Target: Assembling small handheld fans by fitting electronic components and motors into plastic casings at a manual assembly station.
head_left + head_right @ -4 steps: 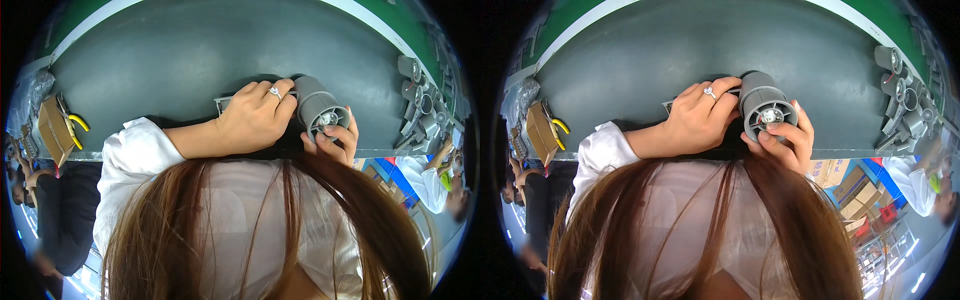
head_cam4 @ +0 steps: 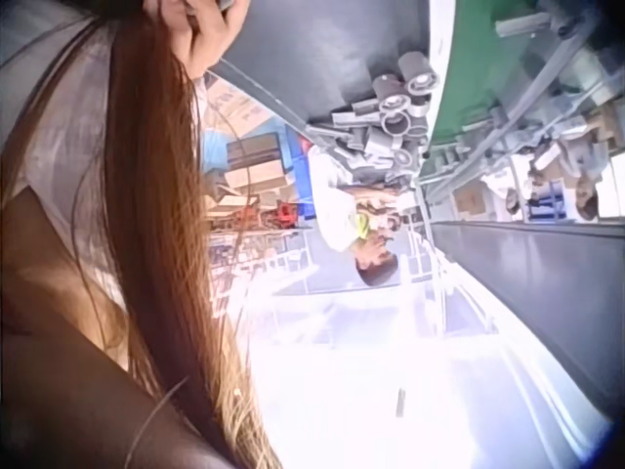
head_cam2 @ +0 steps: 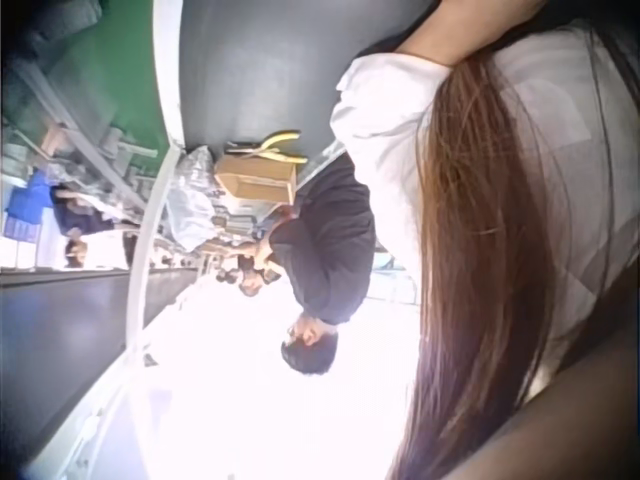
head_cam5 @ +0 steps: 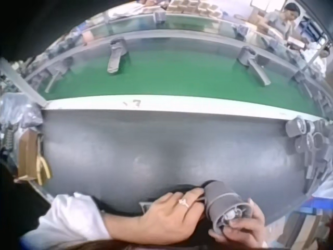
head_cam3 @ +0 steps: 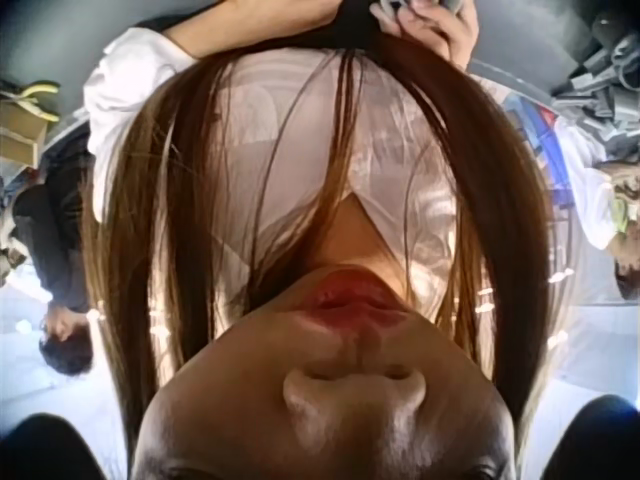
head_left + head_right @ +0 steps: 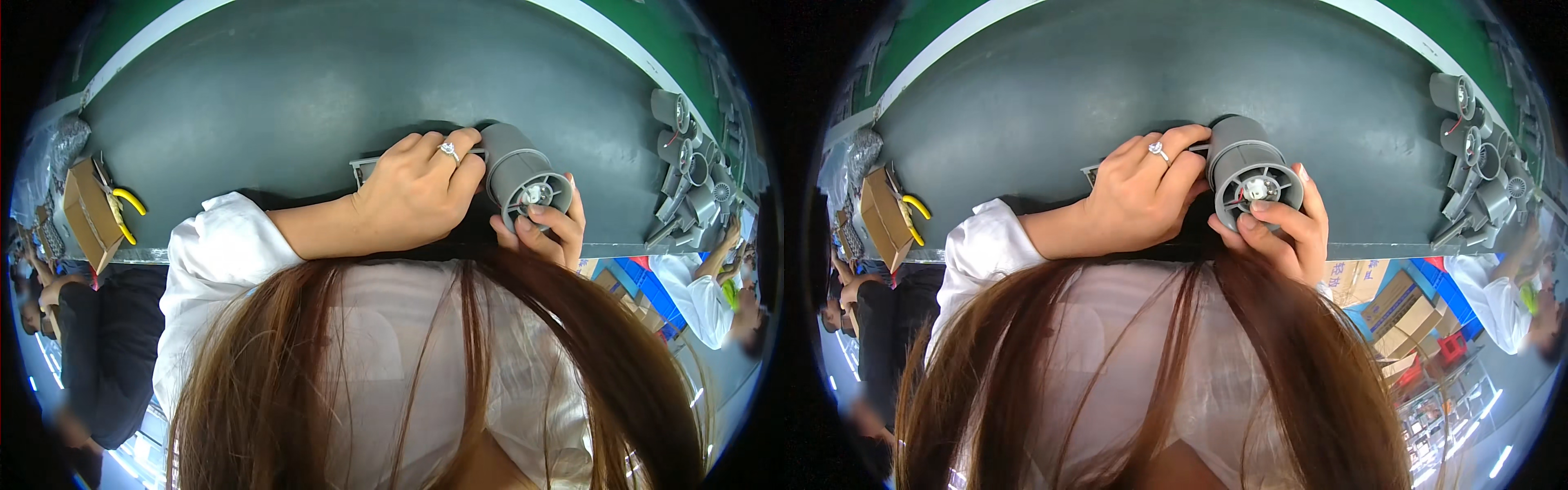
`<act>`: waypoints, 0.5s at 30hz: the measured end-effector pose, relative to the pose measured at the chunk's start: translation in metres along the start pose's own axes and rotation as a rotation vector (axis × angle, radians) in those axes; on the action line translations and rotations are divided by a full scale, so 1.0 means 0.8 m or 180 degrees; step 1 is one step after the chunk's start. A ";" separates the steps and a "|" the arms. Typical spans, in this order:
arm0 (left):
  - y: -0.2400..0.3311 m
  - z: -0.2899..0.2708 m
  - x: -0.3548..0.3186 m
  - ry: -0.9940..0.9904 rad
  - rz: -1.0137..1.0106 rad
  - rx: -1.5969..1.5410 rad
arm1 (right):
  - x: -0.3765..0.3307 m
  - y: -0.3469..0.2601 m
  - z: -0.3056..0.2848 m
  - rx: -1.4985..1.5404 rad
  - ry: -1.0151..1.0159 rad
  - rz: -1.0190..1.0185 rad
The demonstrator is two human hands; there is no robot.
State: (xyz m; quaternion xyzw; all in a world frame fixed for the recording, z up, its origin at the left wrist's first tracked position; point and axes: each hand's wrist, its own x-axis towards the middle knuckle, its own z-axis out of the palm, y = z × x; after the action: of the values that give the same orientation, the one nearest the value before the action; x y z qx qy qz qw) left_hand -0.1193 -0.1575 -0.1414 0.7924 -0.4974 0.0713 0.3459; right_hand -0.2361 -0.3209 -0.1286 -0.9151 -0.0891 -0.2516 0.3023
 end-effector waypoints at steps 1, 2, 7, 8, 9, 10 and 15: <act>0.000 -0.001 0.000 0.0001 -0.0012 -0.0004 | 0.003 -0.005 0.002 -0.0021 0.0023 0.0094; 0.000 -0.001 0.001 -0.0002 -0.0008 -0.0008 | 0.006 -0.009 0.003 -0.0053 0.0047 0.0190; -0.001 0.000 0.002 -0.0009 -0.0084 -0.0119 | 0.017 -0.016 0.007 -0.0066 0.0108 0.0339; -0.002 0.000 0.002 -0.0007 -0.0089 -0.0110 | 0.019 -0.016 0.008 -0.0052 0.0108 0.0329; -0.002 -0.001 0.003 -0.0010 -0.0096 -0.0124 | 0.021 -0.016 0.010 -0.0045 0.0107 0.0321; -0.002 -0.002 0.004 -0.0012 -0.0103 -0.0139 | 0.022 -0.016 0.011 -0.0139 0.0093 0.0339; -0.004 -0.002 0.002 -0.0053 -0.0164 -0.0188 | 0.033 -0.029 0.023 -0.0322 0.0219 0.0499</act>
State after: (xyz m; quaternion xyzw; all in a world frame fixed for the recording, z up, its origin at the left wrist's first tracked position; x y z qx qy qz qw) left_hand -0.1152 -0.1570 -0.1411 0.7949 -0.4816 0.0410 0.3667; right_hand -0.2133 -0.2910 -0.1164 -0.9242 0.0060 -0.2626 0.2774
